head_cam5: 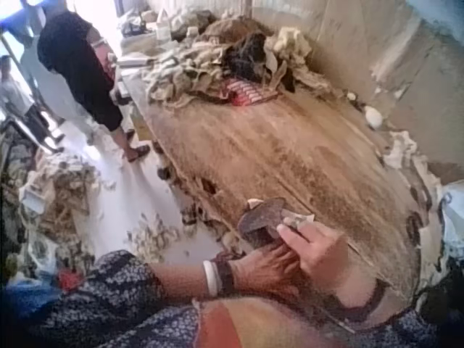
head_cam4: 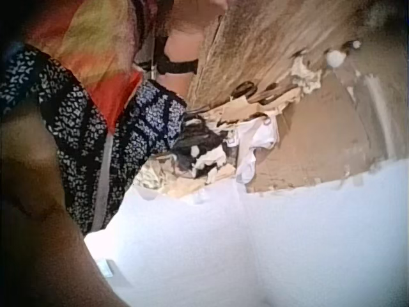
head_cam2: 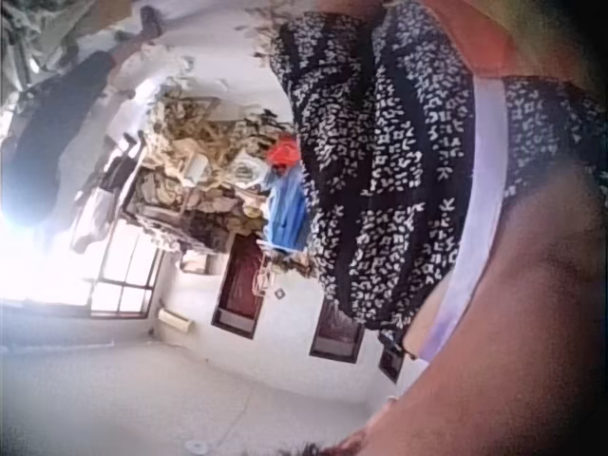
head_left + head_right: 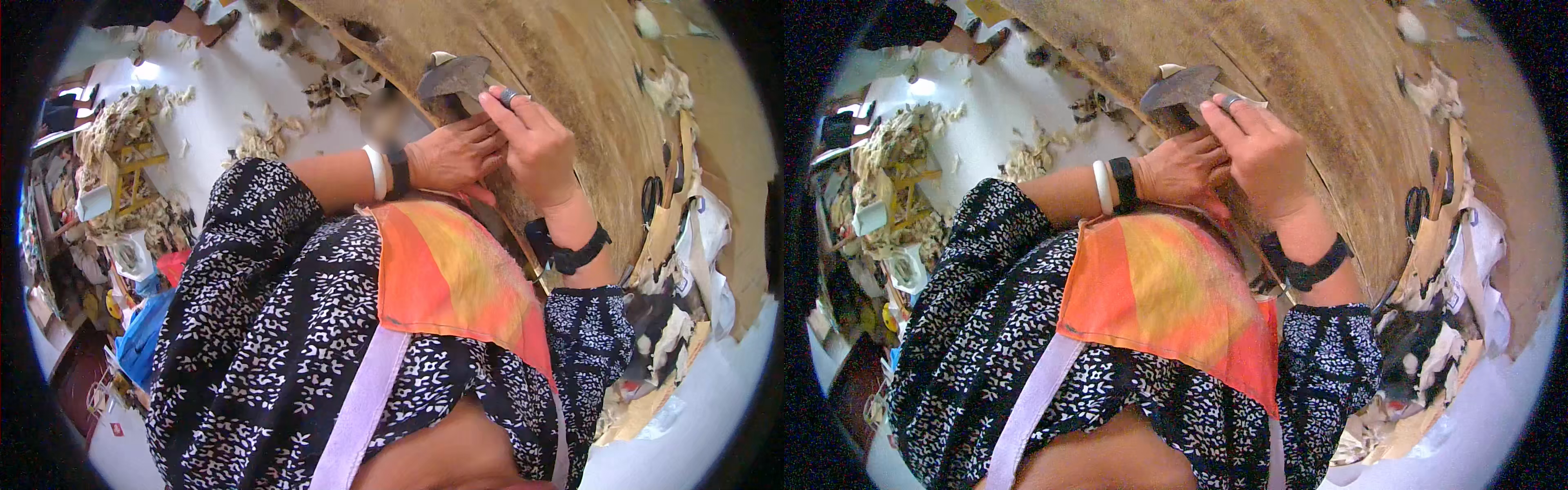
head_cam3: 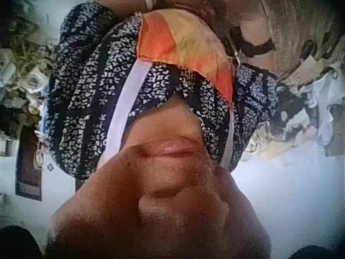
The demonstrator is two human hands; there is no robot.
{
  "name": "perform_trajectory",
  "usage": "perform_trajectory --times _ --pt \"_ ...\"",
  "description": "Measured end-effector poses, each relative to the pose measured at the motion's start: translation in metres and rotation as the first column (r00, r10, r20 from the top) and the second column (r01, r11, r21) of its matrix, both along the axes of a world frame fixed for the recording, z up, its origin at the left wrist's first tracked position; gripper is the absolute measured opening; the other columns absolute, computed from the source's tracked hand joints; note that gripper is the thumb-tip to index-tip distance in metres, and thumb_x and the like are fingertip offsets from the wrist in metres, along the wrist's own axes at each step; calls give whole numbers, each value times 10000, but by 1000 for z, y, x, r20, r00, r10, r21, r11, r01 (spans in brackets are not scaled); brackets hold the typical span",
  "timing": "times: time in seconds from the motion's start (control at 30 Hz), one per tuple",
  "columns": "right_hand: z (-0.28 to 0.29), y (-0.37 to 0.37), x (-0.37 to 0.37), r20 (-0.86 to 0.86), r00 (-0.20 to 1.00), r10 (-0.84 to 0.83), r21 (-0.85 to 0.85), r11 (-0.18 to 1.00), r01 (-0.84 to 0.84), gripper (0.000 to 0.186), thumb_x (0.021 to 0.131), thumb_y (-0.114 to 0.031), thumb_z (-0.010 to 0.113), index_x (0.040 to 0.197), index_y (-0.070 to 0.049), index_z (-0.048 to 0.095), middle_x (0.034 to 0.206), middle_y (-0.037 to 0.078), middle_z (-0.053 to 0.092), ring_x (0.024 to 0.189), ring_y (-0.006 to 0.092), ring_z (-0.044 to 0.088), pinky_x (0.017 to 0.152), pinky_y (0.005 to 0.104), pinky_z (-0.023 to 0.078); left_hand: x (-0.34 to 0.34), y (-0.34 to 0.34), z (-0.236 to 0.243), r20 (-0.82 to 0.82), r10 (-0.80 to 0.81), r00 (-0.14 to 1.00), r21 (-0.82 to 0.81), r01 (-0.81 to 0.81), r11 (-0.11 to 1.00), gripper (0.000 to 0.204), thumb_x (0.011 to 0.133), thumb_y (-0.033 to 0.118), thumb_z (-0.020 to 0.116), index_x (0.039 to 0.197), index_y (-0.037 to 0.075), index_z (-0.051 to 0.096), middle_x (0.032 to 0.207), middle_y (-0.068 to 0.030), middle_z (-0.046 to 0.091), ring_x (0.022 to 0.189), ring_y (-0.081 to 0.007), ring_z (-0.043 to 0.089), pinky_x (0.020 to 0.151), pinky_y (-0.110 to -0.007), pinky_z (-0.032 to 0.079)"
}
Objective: Skiving the edge of a small piece of leather using a specialized hand knife on a workbench.
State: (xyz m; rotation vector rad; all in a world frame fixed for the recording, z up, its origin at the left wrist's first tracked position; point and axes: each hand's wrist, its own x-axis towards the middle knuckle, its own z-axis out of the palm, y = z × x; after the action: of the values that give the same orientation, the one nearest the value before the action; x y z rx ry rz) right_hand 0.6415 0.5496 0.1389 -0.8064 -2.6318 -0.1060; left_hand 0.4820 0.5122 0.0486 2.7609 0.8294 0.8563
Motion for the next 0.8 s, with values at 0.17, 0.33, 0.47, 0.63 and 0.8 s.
perform_trajectory --times 0.17,0.33,0.47,0.63,0.8 --pt "1 0 36 -76 995 -63 3 998 64 478 804 -3 546 1244 -170 628 1094 40 658 928 253 664 714 362 558 -4 -1 12 118 31 993 38 -36 999 618 777 463 693 1161 -8 579 1305 -172 536 1259 -320 475 1064 -437 378" --pt "-20 -9 114 70 880 -470 45 883 468 441 854 -43 585 1274 -176 609 1178 42 618 977 269 643 752 375 543 -52 26 25 162 277 947 -59 -271 961 550 821 288 697 1276 26 532 1322 -144 550 1244 -323 493 1011 -429 430" --pt "-36 -16 140 119 826 -551 14 832 554 403 872 -121 622 1271 -179 609 1223 53 593 1060 285 598 831 410 514 -62 42 29 95 555 827 21 -559 829 428 843 182 665 1232 42 557 1211 -129 602 1138 -322 554 971 -404 450" --pt "-23 -8 115 128 901 -415 -37 906 422 462 826 -206 701 1265 -104 596 1285 93 555 1176 334 506 980 465 414 -48 40 36 -18 487 873 -248 -476 844 329 848 159 661 1150 53 586 1109 -150 618 1040 -323 592 885 -414 473" --pt "12 8 54 -187 977 -104 -194 979 67 495 792 -216 727 1245 -70 588 1222 123 587 1118 325 536 959 436 426 -9 28 73 337 262 905 -522 -52 852 217 899 126 650 1093 42 600 894 -146 643 809 -250 644 720 -320 500"
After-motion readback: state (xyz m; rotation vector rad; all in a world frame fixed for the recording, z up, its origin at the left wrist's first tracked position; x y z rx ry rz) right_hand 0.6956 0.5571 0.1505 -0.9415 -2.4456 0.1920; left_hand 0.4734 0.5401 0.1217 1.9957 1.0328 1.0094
